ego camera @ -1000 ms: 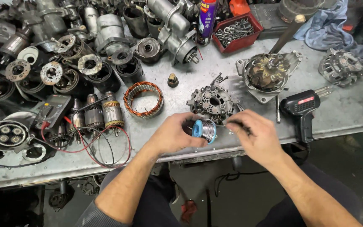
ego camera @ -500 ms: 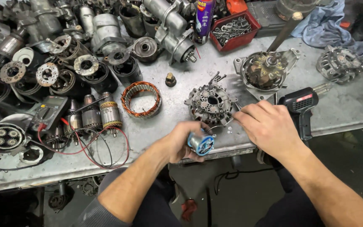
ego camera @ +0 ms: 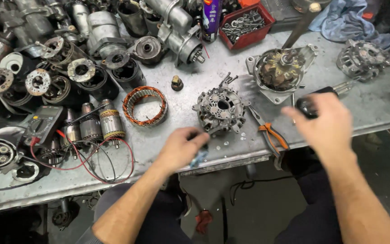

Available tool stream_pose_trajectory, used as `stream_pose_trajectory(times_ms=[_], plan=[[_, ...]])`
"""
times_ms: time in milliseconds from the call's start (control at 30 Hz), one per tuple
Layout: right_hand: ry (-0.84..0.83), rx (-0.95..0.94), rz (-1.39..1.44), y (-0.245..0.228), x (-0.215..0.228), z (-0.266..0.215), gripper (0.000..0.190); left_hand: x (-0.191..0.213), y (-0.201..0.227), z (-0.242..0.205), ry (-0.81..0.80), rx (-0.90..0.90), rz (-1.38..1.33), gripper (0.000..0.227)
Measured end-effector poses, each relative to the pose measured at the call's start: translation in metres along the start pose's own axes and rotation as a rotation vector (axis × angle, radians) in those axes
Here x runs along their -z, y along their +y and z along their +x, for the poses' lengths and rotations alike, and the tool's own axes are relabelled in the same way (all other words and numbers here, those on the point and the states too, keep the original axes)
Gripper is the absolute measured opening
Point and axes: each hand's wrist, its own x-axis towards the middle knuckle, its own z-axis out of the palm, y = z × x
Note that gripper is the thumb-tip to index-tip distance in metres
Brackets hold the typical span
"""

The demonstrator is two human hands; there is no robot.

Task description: The person works at a bench covered with alternator and starter parts, holding an alternator rectifier plate while heating it with a hot air gun, then uses pliers to pull components off the plate. They repeatedly reposition the part and continue heating and extracting pieces from it.

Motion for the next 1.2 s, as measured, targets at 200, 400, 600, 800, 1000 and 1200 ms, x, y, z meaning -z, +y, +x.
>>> stream_pose_trajectory(times_ms=[200,400,600,800,1000,1200], plan=[[-0.393,-0.610,-0.216,0.159,-0.081,-0.032,0.092,-0.001,0.010,-0.013,0.169,-0.096,-0.194,0.032],[-0.428,-0.852,-0.127,0.131,-0.082,-0.019,0.094,-0.027,0.014,-0.017,0.129,0.058,-0.523,0.035],[-0.258,-0.924,-0.019,0.129,-0.098,-0.018,0.101,-0.025,0.008,-0.022,0.135,0.184,-0.540,0.035],[-0.075,-0.686,0.022,0.154,-0.092,-0.037,0.084,-0.016,0.010,-0.027,0.172,0.189,-0.554,0.038],[0.142,-0.732,0.819,0.086,0.011,-0.071,0.092,-0.022,0.002,-0.022,0.134,0.163,-0.623,0.040],[0.042,-0.483,1.961,0.028,0.060,-0.104,0.065,-0.022,0.008,-0.027,0.153,0.202,-0.597,0.039]])
